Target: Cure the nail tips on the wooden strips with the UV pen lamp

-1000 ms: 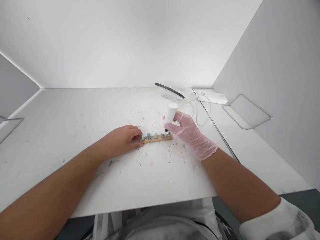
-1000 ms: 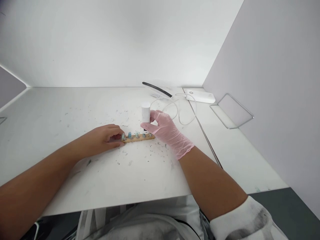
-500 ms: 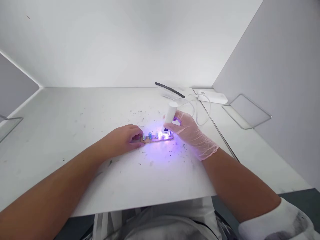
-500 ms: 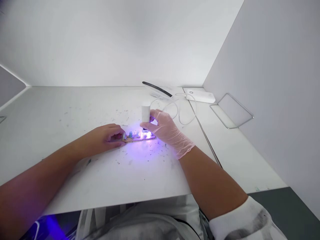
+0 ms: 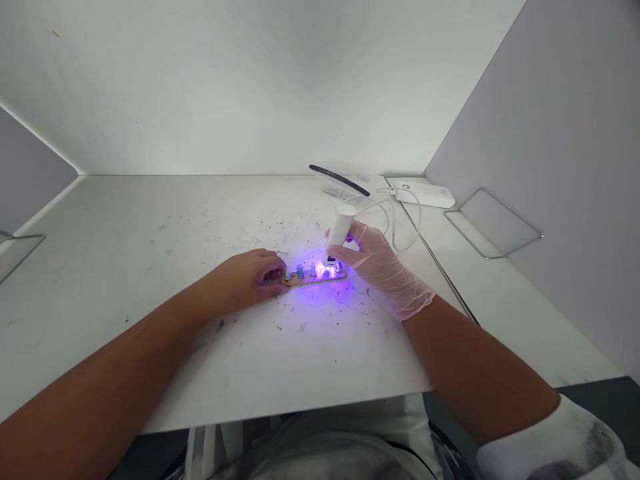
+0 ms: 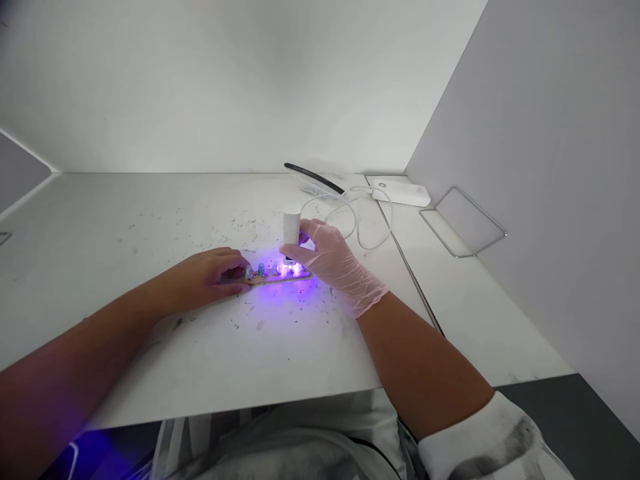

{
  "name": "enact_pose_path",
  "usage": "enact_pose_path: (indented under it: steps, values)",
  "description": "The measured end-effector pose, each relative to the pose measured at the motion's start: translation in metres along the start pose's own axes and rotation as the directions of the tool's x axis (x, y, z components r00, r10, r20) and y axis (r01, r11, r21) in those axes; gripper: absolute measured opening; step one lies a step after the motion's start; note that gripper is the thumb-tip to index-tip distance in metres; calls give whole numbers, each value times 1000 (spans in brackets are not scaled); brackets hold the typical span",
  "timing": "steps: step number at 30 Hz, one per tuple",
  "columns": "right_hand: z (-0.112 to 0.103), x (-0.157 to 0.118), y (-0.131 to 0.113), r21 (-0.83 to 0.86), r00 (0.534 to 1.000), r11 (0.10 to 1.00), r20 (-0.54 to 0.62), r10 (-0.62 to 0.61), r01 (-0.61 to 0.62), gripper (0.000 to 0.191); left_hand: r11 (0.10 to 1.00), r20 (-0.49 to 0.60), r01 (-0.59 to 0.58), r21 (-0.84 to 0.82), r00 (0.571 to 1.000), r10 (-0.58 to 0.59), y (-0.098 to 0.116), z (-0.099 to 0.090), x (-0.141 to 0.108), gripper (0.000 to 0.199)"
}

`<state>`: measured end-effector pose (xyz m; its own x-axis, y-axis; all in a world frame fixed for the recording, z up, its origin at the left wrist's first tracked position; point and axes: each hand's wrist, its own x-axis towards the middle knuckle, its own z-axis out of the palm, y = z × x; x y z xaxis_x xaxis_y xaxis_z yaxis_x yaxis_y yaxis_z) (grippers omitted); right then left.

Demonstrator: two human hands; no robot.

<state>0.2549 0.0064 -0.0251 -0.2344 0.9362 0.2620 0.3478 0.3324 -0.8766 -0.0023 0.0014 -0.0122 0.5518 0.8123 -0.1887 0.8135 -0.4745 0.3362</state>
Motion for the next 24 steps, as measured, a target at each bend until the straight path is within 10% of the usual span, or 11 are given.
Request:
enact_pose_path:
  steps: [24]
  values:
    - [1, 1, 5, -13, 999, 1000, -25, -20, 19, 23, 999, 21, 15, -39, 1000, -14, 3, -3, 0, 26]
